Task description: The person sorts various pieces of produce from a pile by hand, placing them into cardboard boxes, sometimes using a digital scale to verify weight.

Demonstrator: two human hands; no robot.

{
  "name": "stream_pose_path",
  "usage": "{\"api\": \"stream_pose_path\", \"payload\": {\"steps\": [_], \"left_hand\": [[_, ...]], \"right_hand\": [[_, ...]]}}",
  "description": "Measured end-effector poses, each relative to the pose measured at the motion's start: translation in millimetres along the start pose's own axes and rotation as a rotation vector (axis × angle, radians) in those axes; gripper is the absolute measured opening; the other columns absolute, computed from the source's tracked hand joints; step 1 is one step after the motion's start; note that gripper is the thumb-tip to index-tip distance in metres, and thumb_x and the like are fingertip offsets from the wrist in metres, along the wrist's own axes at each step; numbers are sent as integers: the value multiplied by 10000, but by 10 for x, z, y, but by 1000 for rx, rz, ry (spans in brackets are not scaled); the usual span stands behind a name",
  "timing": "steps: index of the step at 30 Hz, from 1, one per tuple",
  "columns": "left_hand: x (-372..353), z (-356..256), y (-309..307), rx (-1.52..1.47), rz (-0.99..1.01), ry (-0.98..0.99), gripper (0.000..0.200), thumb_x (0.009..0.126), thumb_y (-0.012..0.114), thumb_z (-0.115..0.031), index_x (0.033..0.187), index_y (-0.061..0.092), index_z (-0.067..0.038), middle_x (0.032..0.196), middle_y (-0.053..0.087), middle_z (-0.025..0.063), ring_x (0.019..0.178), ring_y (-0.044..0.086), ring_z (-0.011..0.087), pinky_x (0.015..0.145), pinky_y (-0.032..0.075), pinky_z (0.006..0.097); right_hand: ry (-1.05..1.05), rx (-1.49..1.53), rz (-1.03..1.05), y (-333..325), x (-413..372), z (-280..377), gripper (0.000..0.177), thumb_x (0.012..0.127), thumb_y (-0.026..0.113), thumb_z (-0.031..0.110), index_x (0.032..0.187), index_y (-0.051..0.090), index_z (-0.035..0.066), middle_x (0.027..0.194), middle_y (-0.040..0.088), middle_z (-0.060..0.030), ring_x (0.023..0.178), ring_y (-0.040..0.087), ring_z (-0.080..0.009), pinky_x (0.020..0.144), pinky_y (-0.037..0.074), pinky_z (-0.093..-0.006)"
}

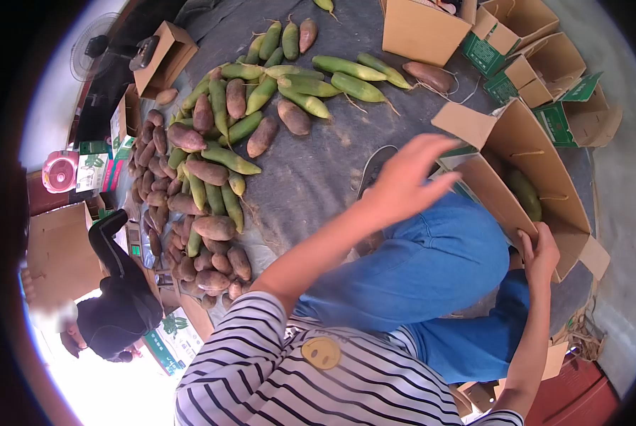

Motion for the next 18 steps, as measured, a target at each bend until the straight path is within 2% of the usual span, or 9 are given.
{"api": "stream_pose_path", "payload": {"steps": [2, 3, 7, 8, 12, 18], "left_hand": [[-570, 681, -197, 98, -25, -241, 449, 812, 678, -188, 1213, 539, -42, 1117, 567, 170, 1013, 579, 311, 876, 477, 378], [-885, 996, -299, 151, 11, -394, 489, 802, 674, -222, 1228, 530, -30, 1186, 560, 196, 1111, 542, 352, 941, 446, 408], [-2140, 1863, -964, 624, 46, -652, 622, 795, 689, -290, 1307, 458, -24, 1289, 501, 228, 1219, 458, 376, 1034, 363, 441], [-2392, 2036, -1146, 699, -8, -690, 680, 785, 696, -315, 1328, 427, -7, 1297, 492, 239, 1227, 449, 382, 1040, 356, 438], [-2804, 2185, -1656, 794, -177, -920, 816, 772, 708, -359, 1389, 329, 18, 1336, 456, 253, 1255, 421, 392, 1053, 344, 434], [-2716, 2276, -1733, 671, -321, -948, 909, 771, 712, -420, 1427, 261, 18, 1375, 424, 256, 1266, 423, 391, 1034, 368, 440]], "right_hand": [[-7, -8, -9, -24, -4, 29, 208, 827, 688, 181, 965, 587, 63, 825, 612, -163, 755, 609, -331, 674, 475, -361], [-9, -16, -11, -16, 3, 12, 207, 829, 686, 183, 965, 587, 63, 825, 612, -162, 755, 609, -328, 673, 474, -361], [-7, -2, -16, -9, 1, 10, 209, 835, 680, 193, 968, 586, 62, 830, 611, -163, 757, 609, -326, 676, 473, -361], [-8, 1, -15, -4, -5, 9, 209, 835, 680, 193, 969, 585, 62, 831, 610, -163, 757, 608, -326, 676, 472, -362], [-10, 3, -14, 3, -4, -1, 214, 834, 682, 196, 969, 584, 63, 833, 609, -165, 755, 607, -327, 676, 471, -364], [3, -10, -10, -10, -20, -2, 217, 829, 685, 192, 968, 581, 62, 834, 605, -165, 767, 606, -332, 679, 472, -367]]}}
Point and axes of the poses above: each hand's wrist, its own x-axis towards the middle knuckle, its own y-axis out of the palm, z = x × y, the point moved 8 cm from there along x, towards the middle knuckle
